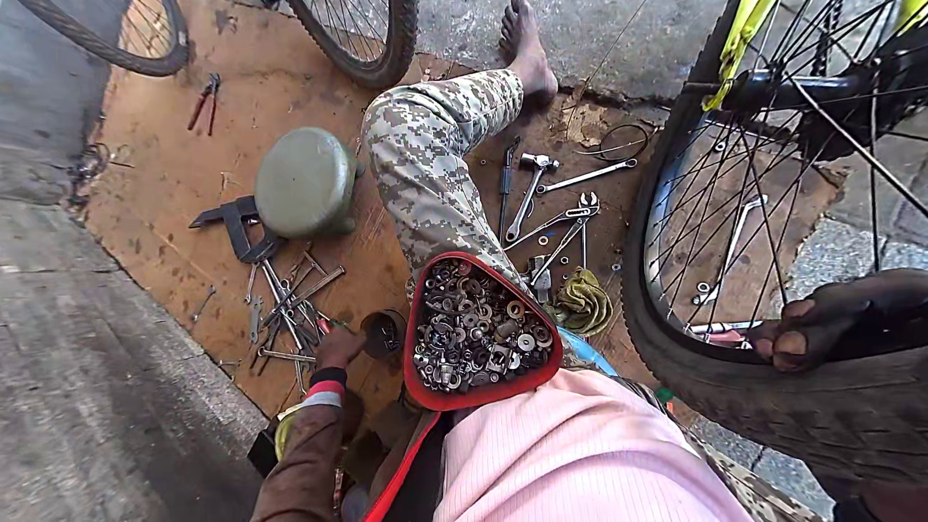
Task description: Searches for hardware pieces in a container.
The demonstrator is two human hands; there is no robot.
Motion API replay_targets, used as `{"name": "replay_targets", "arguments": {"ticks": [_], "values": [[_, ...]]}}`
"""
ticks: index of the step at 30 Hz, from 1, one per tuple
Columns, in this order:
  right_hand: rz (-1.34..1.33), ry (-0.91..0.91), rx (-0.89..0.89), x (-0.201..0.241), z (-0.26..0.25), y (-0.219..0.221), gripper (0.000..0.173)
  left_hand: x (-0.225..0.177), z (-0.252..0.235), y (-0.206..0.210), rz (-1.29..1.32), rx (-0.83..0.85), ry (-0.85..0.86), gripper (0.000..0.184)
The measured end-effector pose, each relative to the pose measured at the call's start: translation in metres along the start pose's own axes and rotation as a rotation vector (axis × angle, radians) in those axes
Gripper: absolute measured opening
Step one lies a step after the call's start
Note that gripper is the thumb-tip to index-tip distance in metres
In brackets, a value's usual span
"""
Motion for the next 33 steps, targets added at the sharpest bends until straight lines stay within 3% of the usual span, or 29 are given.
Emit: {"name": "replay_targets", "arguments": {"ticks": [1,3,6,10,12,15,18,23,26,33], "values": [[0.012,0.031,-0.008,-0.003,0.002,-0.004,0.021,-0.006,0.009,-0.021,0.050,-0.100,0.060,0.047],[0.065,0.127,-0.273,0.002,0.000,0.011,0.008,-0.025,0.036,-0.069,0.190,-0.279,0.246,0.043],[0.076,0.014,0.058,-0.008,0.008,-0.017,0.025,-0.064,0.104,-0.133,0.345,-0.448,0.641,0.029],[0.088,-0.015,0.089,-0.003,-0.002,-0.008,0.024,-0.095,0.210,-0.168,0.281,-0.481,1.202,0.020],[-0.001,-0.070,0.171,-0.009,-0.018,-0.013,0.025,-0.101,0.243,-0.166,0.133,-0.471,1.341,0.023],[-0.066,-0.046,0.206,-0.009,-0.031,-0.010,0.023,-0.107,0.255,-0.148,-0.086,-0.503,1.383,0.025],[0.055,-0.038,-0.029,-0.015,0.000,-0.021,0.023,-0.109,0.251,-0.129,-0.198,-0.490,1.325,0.029],[0.106,-0.001,-0.109,-0.021,0.027,-0.044,0.022,-0.114,0.257,-0.104,-0.140,-0.469,1.378,0.034],[0.094,0.020,-0.098,-0.024,0.034,-0.054,0.025,-0.121,0.259,-0.092,-0.131,-0.435,1.421,0.023],[0.069,0.009,-0.087,-0.014,0.020,-0.033,0.025,-0.116,0.256,-0.131,-0.178,-0.541,1.299,0.012]]}}
Point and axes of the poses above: each hand's wrist, its own z-axis away from the middle knuckle, its own y-axis out of the palm, x = y × z, the point moved 3 cm from there along -z, towards the middle knuckle, and after that the axes turned 7 degrees about -y, right-handed, at the moved point
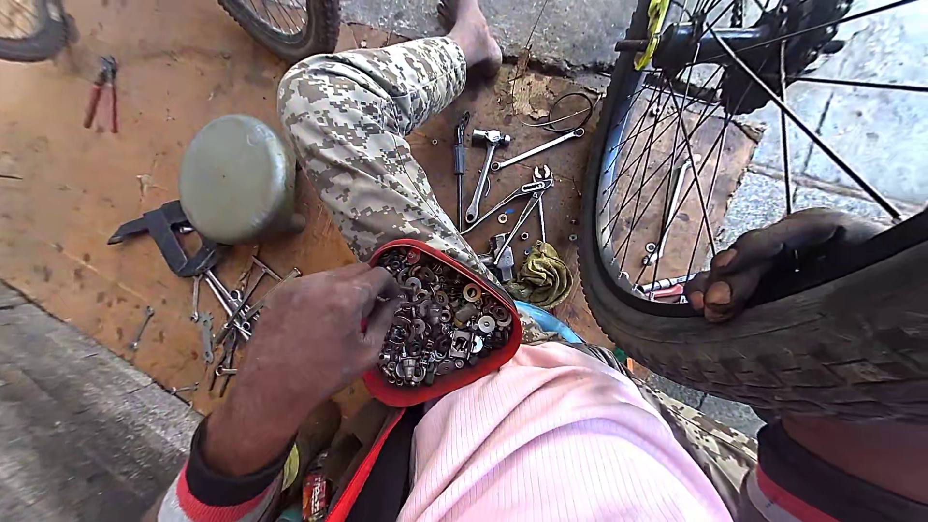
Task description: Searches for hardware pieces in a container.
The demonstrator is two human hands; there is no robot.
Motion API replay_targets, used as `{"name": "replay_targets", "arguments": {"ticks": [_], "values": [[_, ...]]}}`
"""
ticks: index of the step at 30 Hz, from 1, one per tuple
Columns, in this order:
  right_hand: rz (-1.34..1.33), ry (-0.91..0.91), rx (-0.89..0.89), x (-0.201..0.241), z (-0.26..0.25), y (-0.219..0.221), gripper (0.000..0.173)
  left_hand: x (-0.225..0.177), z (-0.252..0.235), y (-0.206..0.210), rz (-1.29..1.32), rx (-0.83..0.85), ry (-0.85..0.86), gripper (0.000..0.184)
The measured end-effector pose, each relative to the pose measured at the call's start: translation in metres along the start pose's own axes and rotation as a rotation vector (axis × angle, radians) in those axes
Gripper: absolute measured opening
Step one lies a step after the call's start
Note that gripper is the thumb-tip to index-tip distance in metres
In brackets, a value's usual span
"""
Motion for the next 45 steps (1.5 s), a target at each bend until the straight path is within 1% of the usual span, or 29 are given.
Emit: {"name": "replay_targets", "arguments": {"ticks": [2,5,7,9,12,13,14,16,18,21,23,25,27,29,30,32,33,35,38,40,42,44,45], "values": [[0.033,-0.019,-0.008,0.005,-0.009,0.012,0.023,-0.009,-0.002,0.000,0.064,-0.021,0.025,0.016],[0.036,-0.027,0.011,0.011,-0.015,0.020,0.024,-0.039,-0.004,0.021,0.163,0.047,0.114,0.022],[0.074,-0.023,0.001,0.014,-0.017,0.024,0.024,-0.050,-0.006,0.038,0.133,0.124,0.147,0.029],[0.044,-0.014,0.015,0.005,-0.007,0.006,0.031,-0.048,-0.006,0.043,0.057,0.214,0.096,0.030],[-0.004,-0.022,0.029,-0.004,-0.002,-0.007,0.034,-0.037,-0.002,0.033,-0.055,0.242,0.035,0.017],[-0.013,-0.019,0.043,-0.004,-0.002,-0.007,0.034,-0.033,-0.001,0.031,-0.082,0.260,0.022,0.012],[-0.011,-0.018,0.025,0.000,-0.007,0.002,0.031,-0.029,0.001,0.030,-0.096,0.279,0.011,0.011],[-0.003,-0.015,0.014,0.007,-0.015,0.018,0.028,-0.022,0.003,0.028,-0.096,0.310,-0.008,0.014],[-0.005,-0.022,0.012,0.007,-0.015,0.018,0.029,-0.017,0.003,0.024,-0.052,0.280,-0.003,0.018],[-0.004,-0.027,-0.002,0.009,-0.015,0.022,0.022,-0.023,-0.001,0.018,0.052,0.162,0.058,0.021],[-0.023,-0.023,0.026,0.011,-0.018,0.024,0.021,-0.034,-0.002,0.023,0.088,0.153,0.092,0.026],[-0.047,-0.020,0.040,0.011,-0.021,0.025,0.018,-0.042,-0.004,0.034,0.052,0.168,0.088,0.029],[-0.090,-0.011,0.065,0.008,-0.021,0.020,0.024,-0.041,-0.008,0.040,0.043,0.151,0.058,0.021],[-0.146,-0.025,0.084,0.003,-0.026,0.017,0.033,-0.037,-0.014,0.032,0.051,0.105,0.019,0.018],[-0.131,-0.034,0.082,0.001,-0.025,0.015,0.033,-0.034,-0.015,0.026,0.060,0.092,0.001,0.018],[-0.072,-0.038,0.041,0.001,-0.016,0.012,0.026,-0.026,-0.017,0.014,0.078,0.069,-0.037,0.017],[-0.042,-0.030,0.022,-0.001,-0.010,0.007,0.026,-0.021,-0.017,0.009,0.094,0.051,-0.047,0.017],[-0.068,0.009,0.001,-0.011,0.001,-0.010,0.029,-0.013,-0.016,0.000,0.120,0.036,-0.052,0.019],[-0.095,0.018,-0.002,-0.015,0.003,-0.016,0.029,-0.009,-0.014,-0.004,0.148,-0.012,-0.048,0.019],[-0.053,0.005,0.007,-0.011,0.001,-0.010,0.028,-0.009,-0.015,0.000,0.151,-0.045,-0.023,0.019],[-0.033,-0.009,0.006,-0.004,-0.005,0.001,0.024,-0.010,-0.014,0.004,0.183,-0.045,0.030,0.019],[-0.066,-0.021,0.019,0.004,-0.015,0.016,0.023,-0.013,-0.011,0.007,0.213,0.019,0.106,0.020],[-0.024,-0.024,0.003,0.005,-0.016,0.020,0.019,-0.015,-0.009,0.010,0.217,0.065,0.144,0.021]]}}
Point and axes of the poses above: each hand's wrist, its own z-axis away from the middle knuckle, its own y-axis out of the palm, x = y × z, the point moved 3 cm from there along -z, towards the middle knuckle, and after that the axes turned 7 degrees about -y, right-handed, at the moved point
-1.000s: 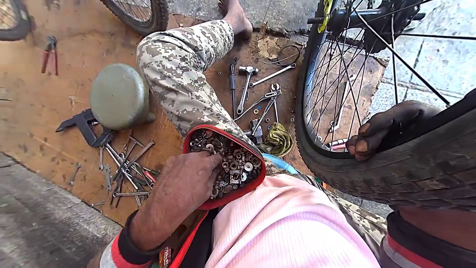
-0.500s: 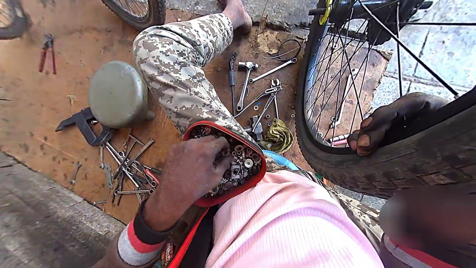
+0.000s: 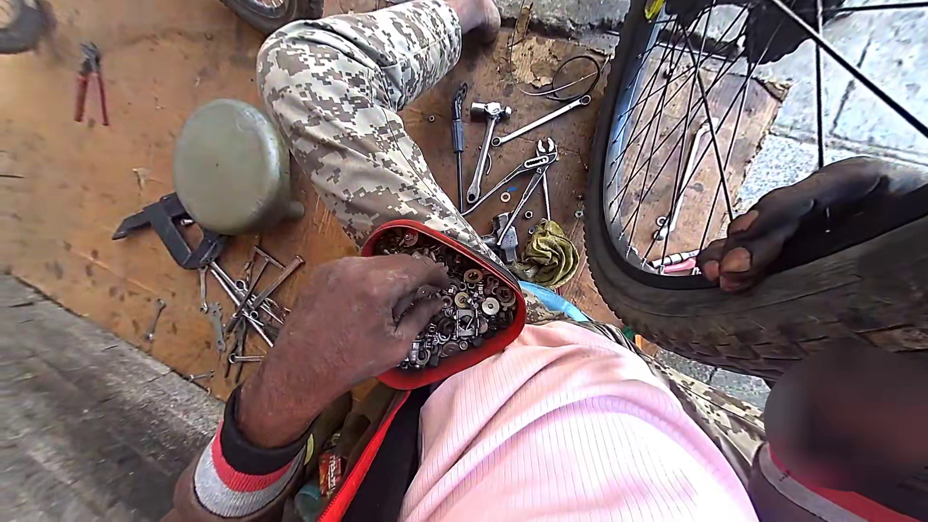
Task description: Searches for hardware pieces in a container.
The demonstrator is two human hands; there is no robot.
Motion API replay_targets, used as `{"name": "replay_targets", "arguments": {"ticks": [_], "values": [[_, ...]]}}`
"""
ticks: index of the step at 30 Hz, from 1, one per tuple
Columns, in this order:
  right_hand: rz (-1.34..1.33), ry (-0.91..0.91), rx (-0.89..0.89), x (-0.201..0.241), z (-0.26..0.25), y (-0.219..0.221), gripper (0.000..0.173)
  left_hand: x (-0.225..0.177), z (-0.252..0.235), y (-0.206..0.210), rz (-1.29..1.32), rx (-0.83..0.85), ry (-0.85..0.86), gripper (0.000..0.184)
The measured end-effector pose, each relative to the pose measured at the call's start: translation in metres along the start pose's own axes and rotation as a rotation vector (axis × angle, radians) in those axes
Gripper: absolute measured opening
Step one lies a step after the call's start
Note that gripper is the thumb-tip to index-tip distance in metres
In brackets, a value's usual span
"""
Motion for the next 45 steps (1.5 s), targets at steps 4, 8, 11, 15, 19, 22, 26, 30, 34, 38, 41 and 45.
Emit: {"name": "replay_targets", "arguments": {"ticks": [4,8,11,15,19,22,26,30,34,38,41,45], "values": [[0.048,0.000,-0.009,0.000,0.003,-0.002,0.016,-0.015,0.003,0.019,-0.128,0.123,0.041,0.026],[0.077,-0.039,0.038,-0.001,-0.010,0.002,0.020,-0.031,-0.002,0.044,-0.175,0.055,-0.012,0.025],[0.104,-0.020,-0.023,0.011,-0.010,0.023,0.013,-0.023,-0.005,0.021,-0.071,-0.072,-0.089,0.019],[0.111,0.025,-0.099,0.015,-0.006,0.029,0.004,0.001,0.005,-0.019,-0.063,-0.075,-0.109,0.025],[0.122,0.011,-0.090,0.014,-0.008,0.027,0.008,0.001,0.020,-0.005,-0.239,0.125,-0.028,0.051],[0.083,-0.011,0.022,-0.001,-0.010,0.002,0.020,0.000,0.027,0.017,-0.324,0.196,0.035,0.055],[0.117,0.008,-0.060,0.010,-0.006,0.022,0.012,0.002,0.021,0.019,-0.230,-0.030,0.031,0.047],[0.100,0.006,-0.075,0.016,-0.009,0.032,0.005,0.003,0.011,0.000,-0.116,-0.224,-0.025,0.029],[0.097,0.028,-0.096,0.014,-0.006,0.028,0.006,0.014,0.015,-0.030,-0.083,-0.317,-0.105,0.021],[0.077,0.046,-0.088,0.006,-0.001,0.015,0.008,0.020,0.018,-0.032,-0.085,-0.260,-0.093,0.018],[0.054,0.057,-0.113,0.010,-0.004,0.024,0.006,0.007,0.023,-0.005,-0.083,0.021,-0.017,0.022],[0.047,0.031,-0.121,0.007,-0.009,0.024,0.007,0.001,0.035,0.017,-0.136,0.248,0.003,0.024]]}}
Point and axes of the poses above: each hand's wrist, its own z-axis away from the middle knuckle, its own y-axis out of the palm, x = y × z, the point moved 3 cm from there along -z, towards the middle knuckle, and after that the axes turned 7 degrees about -y, right-handed, at the moved point
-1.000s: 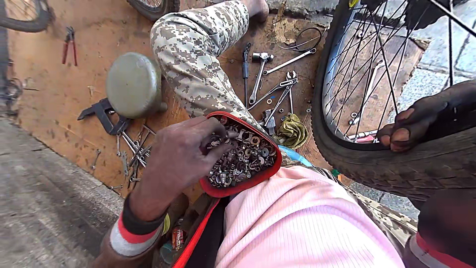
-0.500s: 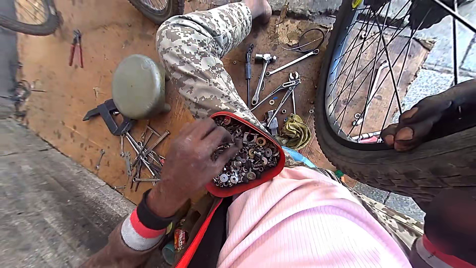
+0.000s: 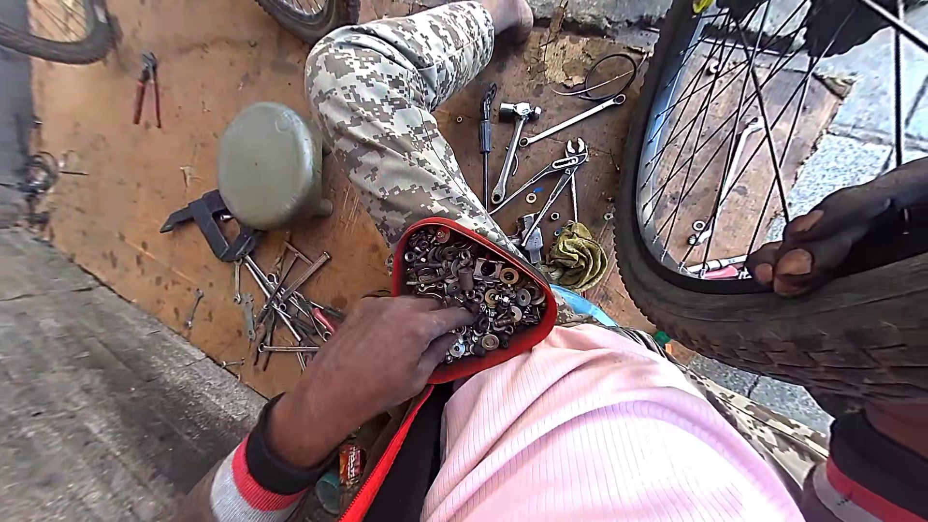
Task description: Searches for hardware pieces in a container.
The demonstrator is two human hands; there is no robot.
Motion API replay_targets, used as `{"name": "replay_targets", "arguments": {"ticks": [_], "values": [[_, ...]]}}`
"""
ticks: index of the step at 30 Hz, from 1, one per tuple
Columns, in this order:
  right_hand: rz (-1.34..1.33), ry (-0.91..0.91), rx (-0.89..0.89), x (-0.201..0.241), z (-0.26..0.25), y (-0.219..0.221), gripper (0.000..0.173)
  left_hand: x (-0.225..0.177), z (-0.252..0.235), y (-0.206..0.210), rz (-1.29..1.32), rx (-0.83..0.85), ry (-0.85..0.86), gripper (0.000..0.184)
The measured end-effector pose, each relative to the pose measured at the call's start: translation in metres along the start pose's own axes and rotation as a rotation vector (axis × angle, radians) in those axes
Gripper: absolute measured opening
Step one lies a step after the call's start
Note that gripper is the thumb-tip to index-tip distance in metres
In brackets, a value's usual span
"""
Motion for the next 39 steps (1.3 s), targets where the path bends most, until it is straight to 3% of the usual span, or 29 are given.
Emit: {"name": "replay_targets", "arguments": {"ticks": [2,4,6,9,12,16,21,25,30,33,39], "values": [[0.001,-0.045,0.113,-0.011,0.000,-0.020,0.018,0.004,0.009,-0.008,-0.085,0.113,-0.095,0.012],[0.026,-0.040,0.081,-0.010,0.001,-0.018,0.014,0.012,0.014,-0.014,-0.135,0.171,-0.188,0.011],[0.034,-0.010,0.019,0.001,0.005,-0.003,0.005,0.017,0.015,-0.018,-0.118,0.084,-0.197,0.014],[0.051,0.006,-0.005,0.003,0.009,-0.004,0.005,0.010,0.011,-0.018,-0.062,-0.038,-0.154,0.029],[0.020,0.010,0.000,0.000,0.008,-0.007,0.007,0.005,0.009,-0.008,-0.028,0.045,-0.187,0.038],[0.053,0.009,-0.001,0.002,0.007,-0.003,0.006,0.002,0.017,0.004,0.025,0.216,-0.183,0.026],[0.054,-0.020,-0.002,0.010,0.003,0.011,0.004,0.004,0.008,-0.006,0.017,-0.150,-0.167,0.018],[-0.128,-0.087,0.232,-0.009,-0.013,-0.007,0.019,-0.010,-0.003,0.015,0.016,-0.163,-0.172,0.014],[0.030,-0.067,0.105,-0.018,0.000,-0.027,0.022,-0.021,0.000,0.026,-0.030,-0.254,-0.295,0.018],[0.062,-0.037,0.027,-0.002,0.003,-0.004,0.010,-0.020,0.005,0.028,-0.042,-0.305,-0.367,0.022],[0.059,-0.052,0.009,0.008,0.000,0.011,0.006,-0.023,0.005,0.043,-0.047,-0.419,-0.398,0.026]]}}
Point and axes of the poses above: each hand's wrist, its own z-axis away from the middle knuckle, its own y-axis out of the palm, x = y × z, the point moved 3 cm from there along -z, towards the middle knuckle, and after that the axes turned 7 degrees about -y, right-handed, at the moved point
